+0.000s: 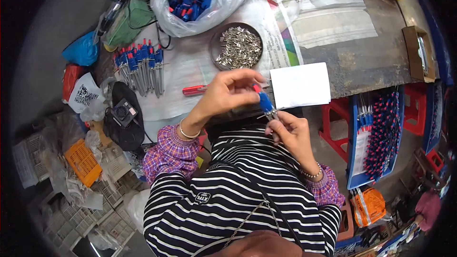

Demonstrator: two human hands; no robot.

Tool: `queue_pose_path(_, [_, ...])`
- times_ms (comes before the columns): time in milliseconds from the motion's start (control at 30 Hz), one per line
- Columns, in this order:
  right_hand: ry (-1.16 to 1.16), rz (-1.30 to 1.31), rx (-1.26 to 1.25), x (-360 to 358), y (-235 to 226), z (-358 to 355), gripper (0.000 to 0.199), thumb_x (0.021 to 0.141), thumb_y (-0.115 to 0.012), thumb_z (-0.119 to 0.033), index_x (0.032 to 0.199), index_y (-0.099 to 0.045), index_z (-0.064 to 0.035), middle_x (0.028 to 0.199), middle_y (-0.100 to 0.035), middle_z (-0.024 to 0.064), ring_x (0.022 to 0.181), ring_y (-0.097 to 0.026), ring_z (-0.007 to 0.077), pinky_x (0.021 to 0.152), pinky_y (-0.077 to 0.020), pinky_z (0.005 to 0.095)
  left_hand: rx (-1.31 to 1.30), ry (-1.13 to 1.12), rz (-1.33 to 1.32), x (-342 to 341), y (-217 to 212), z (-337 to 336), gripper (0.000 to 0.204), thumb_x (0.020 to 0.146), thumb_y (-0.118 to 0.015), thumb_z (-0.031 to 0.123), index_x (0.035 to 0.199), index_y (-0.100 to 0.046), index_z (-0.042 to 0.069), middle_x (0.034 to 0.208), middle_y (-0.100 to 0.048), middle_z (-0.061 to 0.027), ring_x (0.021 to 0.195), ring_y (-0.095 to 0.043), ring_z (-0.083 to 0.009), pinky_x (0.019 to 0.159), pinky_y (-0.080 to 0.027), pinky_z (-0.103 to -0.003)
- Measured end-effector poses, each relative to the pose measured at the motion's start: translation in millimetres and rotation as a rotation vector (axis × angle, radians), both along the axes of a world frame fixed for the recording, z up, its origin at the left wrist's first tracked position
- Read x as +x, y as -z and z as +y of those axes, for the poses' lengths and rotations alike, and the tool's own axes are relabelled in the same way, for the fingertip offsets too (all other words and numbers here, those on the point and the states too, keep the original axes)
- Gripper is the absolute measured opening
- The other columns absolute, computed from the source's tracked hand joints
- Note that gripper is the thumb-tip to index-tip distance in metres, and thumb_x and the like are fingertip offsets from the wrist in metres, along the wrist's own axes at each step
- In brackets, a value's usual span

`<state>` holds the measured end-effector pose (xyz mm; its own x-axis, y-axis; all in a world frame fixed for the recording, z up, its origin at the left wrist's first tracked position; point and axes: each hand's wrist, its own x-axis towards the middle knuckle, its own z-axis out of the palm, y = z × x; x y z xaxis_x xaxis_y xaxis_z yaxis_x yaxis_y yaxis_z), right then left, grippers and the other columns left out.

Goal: Manually assembling small metal components and pins into blue plastic housings at a workstation.

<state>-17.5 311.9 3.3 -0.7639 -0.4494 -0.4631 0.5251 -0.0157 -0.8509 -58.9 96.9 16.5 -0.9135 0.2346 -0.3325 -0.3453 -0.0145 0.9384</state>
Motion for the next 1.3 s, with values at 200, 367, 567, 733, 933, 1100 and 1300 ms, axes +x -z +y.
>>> queue_pose_path(200, [0.053, -0.007, 0.009, -1, 14, 3, 0.017, 0.090, -0.054, -0.008, 0.080, -0.061, 0.0039, 0.069, -0.062, 0.0039, 0.052, -0.050, 0.0038, 0.046, -0.0413, 0.0176, -1.068, -0.081, 0.705, -32, 17, -42, 0.028, 0.070, -0.066, 0.004, 0.098, -0.066, 0.006, 0.088, -0.064, -0.0084, 0.083, -0.056, -0.0247, 0.072, -0.044, -0.033])
queue_pose_path(367, [0.049, -0.034, 0.011, 0, 14, 1, 0.016, 0.090, -0.054, -0.008, 0.082, -0.061, 0.0043, 0.070, -0.062, 0.0044, 0.052, -0.050, 0.0040, 0.046, -0.0416, 0.0179, -1.008, -0.092, 0.656, -33, 26, -36, 0.010, 0.071, -0.066, 0.004, 0.081, -0.067, 0.003, 0.080, -0.064, -0.0081, 0.078, -0.057, -0.0244, 0.069, -0.044, -0.033])
queue_pose_path(567, [0.017, -0.041, 0.016, 1, 19, 1, 0.015, 0.090, -0.053, -0.007, 0.086, -0.061, 0.0048, 0.071, -0.062, 0.0050, 0.052, -0.050, 0.0042, 0.046, -0.0422, 0.0183, -0.763, -0.153, 0.598, -35, 24, -44, 0.013, 0.074, -0.066, 0.002, 0.086, -0.068, 0.002, 0.076, -0.065, -0.0063, 0.067, -0.058, -0.0131, 0.062, -0.043, -0.024])
queue_pose_path(733, [0.074, -0.086, -0.019, 0, 19, -3, 0.014, 0.088, -0.057, -0.007, 0.087, -0.063, 0.0050, 0.068, -0.064, 0.0035, 0.051, -0.049, 0.0022, 0.045, -0.0422, 0.0177, -0.386, -0.247, 0.244, -28, 18, -40, 0.011, 0.077, -0.064, -0.002, 0.088, -0.068, -0.002, 0.082, -0.067, -0.0042, 0.073, -0.060, -0.0080, 0.065, -0.046, -0.020])
queue_pose_path(933, [0.077, -0.095, -0.041, -1, 17, -6, 0.015, 0.088, -0.057, -0.007, 0.092, -0.064, 0.0046, 0.068, -0.064, 0.0033, 0.052, -0.050, 0.0030, 0.047, -0.0430, 0.0180, -0.233, -0.005, 0.172, -4, -2, -14, 0.010, 0.072, -0.066, -0.007, 0.081, -0.066, -0.004, 0.081, -0.066, -0.0075, 0.074, -0.062, -0.0127, 0.067, -0.049, -0.023])
queue_pose_path(1100, [0.047, -0.097, -0.021, 0, 16, -5, 0.015, 0.091, -0.055, -0.008, 0.094, -0.060, 0.0058, 0.072, -0.063, 0.0048, 0.053, -0.050, 0.0036, 0.047, -0.0423, 0.0177, -0.497, 0.117, 0.451, 4, -6, 7, 0.012, 0.068, -0.070, -0.003, 0.079, -0.066, -0.001, 0.080, -0.065, -0.0083, 0.068, -0.061, -0.0135, 0.059, -0.047, -0.025])
queue_pose_path(1300, [0.041, -0.076, -0.011, 1, 13, -6, 0.014, 0.090, -0.055, -0.008, 0.088, -0.061, 0.0049, 0.070, -0.063, 0.0041, 0.053, -0.051, 0.0037, 0.047, -0.0430, 0.0181, -0.647, 0.091, 0.756, 5, 1, 12, 0.015, 0.063, -0.073, 0.001, 0.075, -0.064, 0.003, 0.076, -0.062, -0.0087, 0.067, -0.059, -0.0223, 0.057, -0.046, -0.030])
